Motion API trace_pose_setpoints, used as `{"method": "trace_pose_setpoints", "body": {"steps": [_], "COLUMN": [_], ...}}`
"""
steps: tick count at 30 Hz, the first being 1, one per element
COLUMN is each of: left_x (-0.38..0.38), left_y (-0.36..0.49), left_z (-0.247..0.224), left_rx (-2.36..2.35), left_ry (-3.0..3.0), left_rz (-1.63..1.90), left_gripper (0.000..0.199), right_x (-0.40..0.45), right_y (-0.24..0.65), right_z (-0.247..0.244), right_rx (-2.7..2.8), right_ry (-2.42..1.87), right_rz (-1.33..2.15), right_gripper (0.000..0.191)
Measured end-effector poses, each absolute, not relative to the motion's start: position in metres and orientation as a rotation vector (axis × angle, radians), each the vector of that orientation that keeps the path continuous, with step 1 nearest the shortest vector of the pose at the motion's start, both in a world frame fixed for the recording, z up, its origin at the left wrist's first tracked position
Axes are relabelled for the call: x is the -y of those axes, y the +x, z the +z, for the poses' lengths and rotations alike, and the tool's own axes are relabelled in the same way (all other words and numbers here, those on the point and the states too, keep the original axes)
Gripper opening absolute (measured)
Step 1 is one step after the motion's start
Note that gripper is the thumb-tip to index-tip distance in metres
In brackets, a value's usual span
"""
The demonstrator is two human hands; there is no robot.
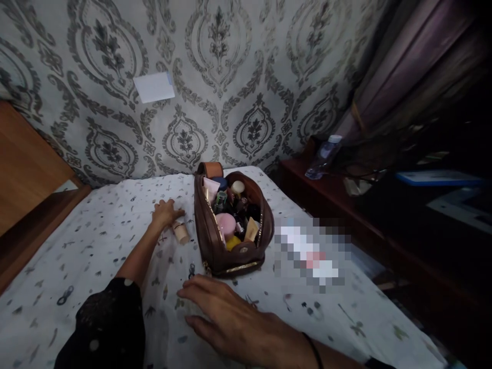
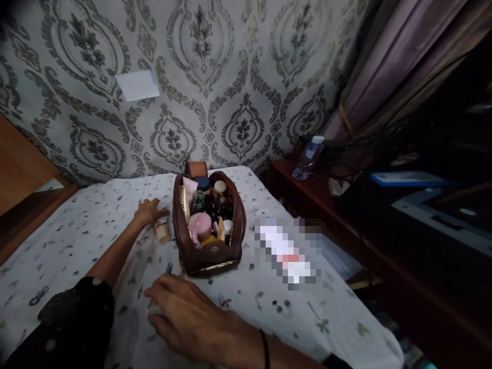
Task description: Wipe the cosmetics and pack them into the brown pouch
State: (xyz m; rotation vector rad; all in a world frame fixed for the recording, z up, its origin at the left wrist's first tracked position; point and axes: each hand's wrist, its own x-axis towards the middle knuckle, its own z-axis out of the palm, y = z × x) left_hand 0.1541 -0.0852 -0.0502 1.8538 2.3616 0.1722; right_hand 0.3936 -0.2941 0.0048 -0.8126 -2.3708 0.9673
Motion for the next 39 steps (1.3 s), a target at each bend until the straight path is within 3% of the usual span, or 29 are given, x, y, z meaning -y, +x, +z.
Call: {"method": "trace_pose_setpoints", "body": {"steps": [7, 10, 12, 14, 19, 28, 34, 39], "left_x": [0.097, 0.109, 0.117, 0.122, 0.126, 0.12, 0.119, 0.117], "left_y": [0.138, 0.127, 0.122, 0.119, 0.117, 0.11, 0.109, 0.108], "left_z": [-0.057, -0.061, -0.065, -0.068, -0.076, -0.085, -0.087, -0.088], "left_rx": [-2.311, -2.275, -2.27, -2.268, -2.255, -2.206, -2.19, -2.18], "left_ry": [1.912, 1.918, 1.91, 1.903, 1.879, 1.88, 1.878, 1.877], "left_rz": [0.245, 0.294, 0.335, 0.384, 0.504, 0.592, 0.614, 0.623], "left_gripper": [0.054, 0.052, 0.052, 0.053, 0.057, 0.062, 0.063, 0.062], "right_x": [0.293, 0.285, 0.272, 0.257, 0.235, 0.243, 0.216, 0.205], "right_y": [0.37, 0.389, 0.41, 0.43, 0.451, 0.458, 0.446, 0.439], "right_z": [0.0, 0.017, 0.033, 0.047, 0.064, 0.112, 0.076, 0.053], "right_rx": [2.303, 2.2, 2.021, 1.949, 2.117, 1.731, 1.739, 2.124], "right_ry": [-0.836, -0.826, -1.041, -1.356, -1.751, -1.572, -1.546, -1.583], "right_rz": [0.795, 0.364, 0.012, -0.115, 0.064, -0.121, -0.231, -0.101], "right_gripper": [0.034, 0.028, 0.026, 0.027, 0.014, 0.015, 0.02, 0.031]}}
